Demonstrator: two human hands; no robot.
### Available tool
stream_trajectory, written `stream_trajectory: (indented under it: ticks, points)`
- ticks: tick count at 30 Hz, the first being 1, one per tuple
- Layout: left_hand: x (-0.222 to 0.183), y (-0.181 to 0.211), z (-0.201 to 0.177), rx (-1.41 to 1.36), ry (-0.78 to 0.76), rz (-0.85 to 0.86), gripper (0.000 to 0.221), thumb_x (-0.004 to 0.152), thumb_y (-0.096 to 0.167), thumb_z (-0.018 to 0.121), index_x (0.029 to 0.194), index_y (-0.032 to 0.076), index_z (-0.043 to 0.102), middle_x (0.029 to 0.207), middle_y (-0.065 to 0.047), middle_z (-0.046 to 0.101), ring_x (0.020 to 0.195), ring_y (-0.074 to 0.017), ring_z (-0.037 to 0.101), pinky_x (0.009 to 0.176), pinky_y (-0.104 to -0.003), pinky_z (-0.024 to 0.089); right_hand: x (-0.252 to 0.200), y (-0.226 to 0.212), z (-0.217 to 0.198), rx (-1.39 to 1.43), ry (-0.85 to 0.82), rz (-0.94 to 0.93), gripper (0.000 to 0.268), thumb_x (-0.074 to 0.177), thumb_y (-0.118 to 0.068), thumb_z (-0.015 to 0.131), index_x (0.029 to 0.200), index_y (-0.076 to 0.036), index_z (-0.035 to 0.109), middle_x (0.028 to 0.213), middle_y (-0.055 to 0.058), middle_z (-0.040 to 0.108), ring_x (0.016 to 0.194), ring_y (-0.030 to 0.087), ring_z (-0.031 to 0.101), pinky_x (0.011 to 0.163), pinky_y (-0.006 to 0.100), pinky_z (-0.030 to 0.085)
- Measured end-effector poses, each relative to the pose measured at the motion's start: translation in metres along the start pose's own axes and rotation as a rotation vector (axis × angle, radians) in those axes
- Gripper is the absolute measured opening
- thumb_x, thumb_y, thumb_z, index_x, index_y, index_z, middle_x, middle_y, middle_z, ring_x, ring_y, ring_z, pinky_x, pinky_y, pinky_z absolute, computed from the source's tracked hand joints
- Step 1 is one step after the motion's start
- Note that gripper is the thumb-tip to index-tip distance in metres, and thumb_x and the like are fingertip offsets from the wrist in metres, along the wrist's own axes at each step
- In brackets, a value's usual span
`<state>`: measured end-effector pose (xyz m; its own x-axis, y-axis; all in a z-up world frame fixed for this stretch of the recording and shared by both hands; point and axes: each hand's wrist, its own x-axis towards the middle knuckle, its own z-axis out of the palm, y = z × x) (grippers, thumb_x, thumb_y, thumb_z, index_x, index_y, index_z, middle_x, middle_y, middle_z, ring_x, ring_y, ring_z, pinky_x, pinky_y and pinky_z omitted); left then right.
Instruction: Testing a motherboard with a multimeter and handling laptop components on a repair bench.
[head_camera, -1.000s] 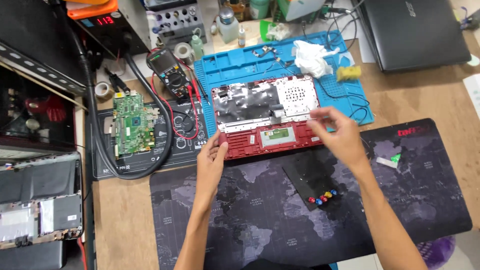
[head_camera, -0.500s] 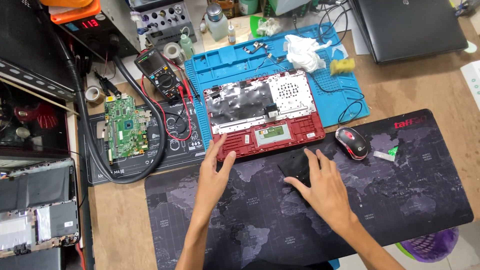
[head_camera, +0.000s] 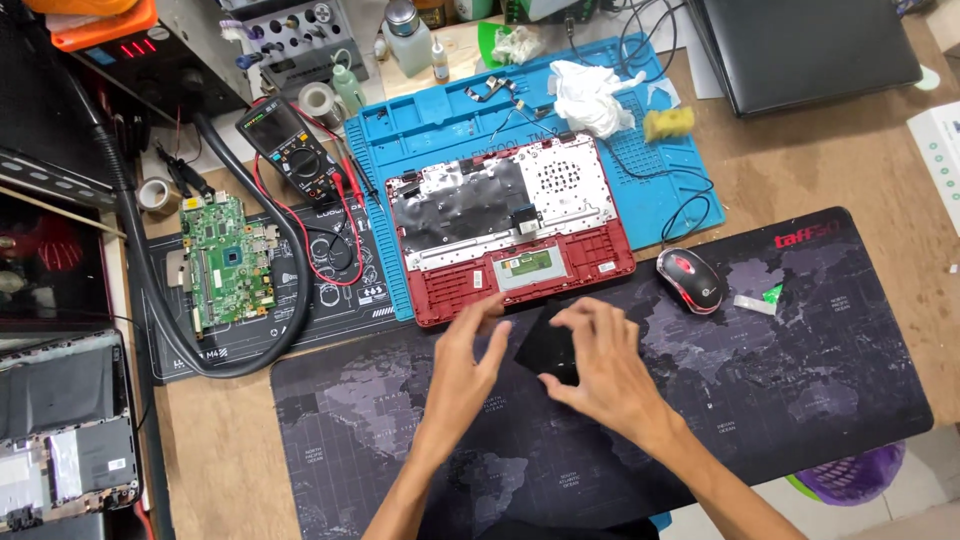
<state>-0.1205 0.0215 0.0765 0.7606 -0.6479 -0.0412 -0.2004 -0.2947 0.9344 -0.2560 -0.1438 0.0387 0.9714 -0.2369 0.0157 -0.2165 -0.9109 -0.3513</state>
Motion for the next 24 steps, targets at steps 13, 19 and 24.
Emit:
stream_trajectory:
  ticks: [13, 19, 24]
  points:
    - [-0.015, -0.076, 0.030, -0.496, -0.244, -0.236, 0.013, 0.102, 0.011, 0.057, 0.112, 0.010, 0.065, 0.087, -0.004, 0.073, 0.079, -0.0109, 0.064, 0.072, -0.028, 0.058, 0.032, -0.008, -0.041, 0.210, -0.091, -0.292, 0.070, 0.084, -0.045, 0.079, 0.137, -0.012, 0.049, 0.123, 0.012, 0.057, 0.116, 0.030, 0.059, 0.098, 0.045, 0.043]
    - [-0.016, -0.076, 0.006, -0.735, -0.086, -0.324, 0.016, 0.099, 0.010, 0.062, 0.114, 0.009, 0.066, 0.083, -0.010, 0.074, 0.075, -0.0174, 0.072, 0.070, -0.032, 0.063, 0.100, 0.044, -0.036, 0.376, 0.258, -0.044, 0.017, 0.100, -0.022, 0.069, 0.115, -0.014, 0.070, 0.098, 0.005, 0.070, 0.094, 0.026, 0.071, 0.088, 0.039, 0.053]
    - [0.005, -0.091, -0.040, -0.956, 0.220, -0.232, 0.020, 0.095, 0.008, 0.066, 0.114, 0.003, 0.061, 0.089, -0.019, 0.076, 0.081, -0.0243, 0.075, 0.078, -0.039, 0.063, 0.145, 0.055, -0.016, 0.304, 0.317, -0.040, 0.015, 0.100, -0.013, 0.072, 0.115, -0.015, 0.074, 0.096, 0.004, 0.068, 0.085, 0.026, 0.074, 0.080, 0.036, 0.056]
